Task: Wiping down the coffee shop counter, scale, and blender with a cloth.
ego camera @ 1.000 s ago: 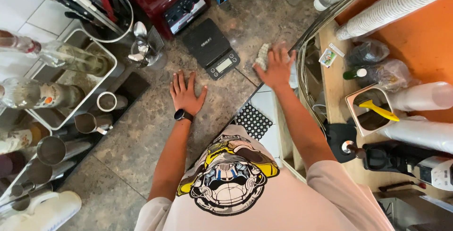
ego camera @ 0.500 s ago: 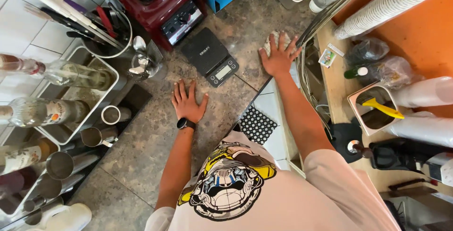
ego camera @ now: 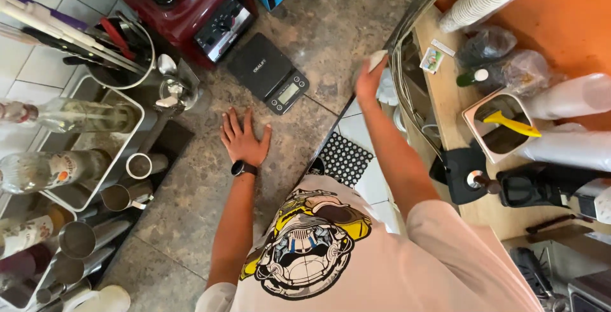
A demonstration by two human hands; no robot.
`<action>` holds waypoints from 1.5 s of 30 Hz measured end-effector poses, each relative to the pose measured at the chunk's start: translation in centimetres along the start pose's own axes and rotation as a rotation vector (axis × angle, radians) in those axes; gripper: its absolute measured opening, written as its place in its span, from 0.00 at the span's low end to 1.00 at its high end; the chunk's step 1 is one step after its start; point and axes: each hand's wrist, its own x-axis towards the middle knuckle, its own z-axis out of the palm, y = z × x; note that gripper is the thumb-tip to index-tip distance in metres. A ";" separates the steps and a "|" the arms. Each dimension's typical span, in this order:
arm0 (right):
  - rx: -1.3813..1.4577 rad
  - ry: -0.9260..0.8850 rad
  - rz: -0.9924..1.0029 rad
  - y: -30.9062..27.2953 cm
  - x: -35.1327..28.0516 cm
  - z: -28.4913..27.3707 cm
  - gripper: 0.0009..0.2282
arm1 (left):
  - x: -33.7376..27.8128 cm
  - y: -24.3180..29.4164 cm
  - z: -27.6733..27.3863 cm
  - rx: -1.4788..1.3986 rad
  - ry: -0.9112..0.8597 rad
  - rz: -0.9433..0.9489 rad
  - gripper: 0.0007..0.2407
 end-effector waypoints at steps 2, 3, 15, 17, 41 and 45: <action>0.234 0.223 0.317 -0.8 3.3 -0.2 0.30 | 0.0 0.1 -0.4 -0.010 -0.046 0.002 0.30; 0.238 0.228 0.317 -0.9 2.2 -0.3 0.30 | -0.2 0.0 -0.3 -0.009 -0.045 0.008 0.30; 0.113 -0.298 0.722 -14.3 -23.5 -2.0 0.39 | -0.2 -0.3 0.2 0.008 0.000 0.010 0.31; 0.095 -0.222 0.759 -12.2 -21.0 -1.8 0.46 | -0.2 -0.4 0.1 -0.010 -0.028 0.019 0.30; -0.954 -0.514 -0.698 -10.6 -13.2 -3.6 0.27 | -0.3 -1.1 1.0 -0.079 0.080 0.002 0.30; -1.141 -0.444 -0.787 -8.8 -7.9 -4.4 0.27 | -0.4 -1.1 0.9 -0.054 0.054 0.017 0.29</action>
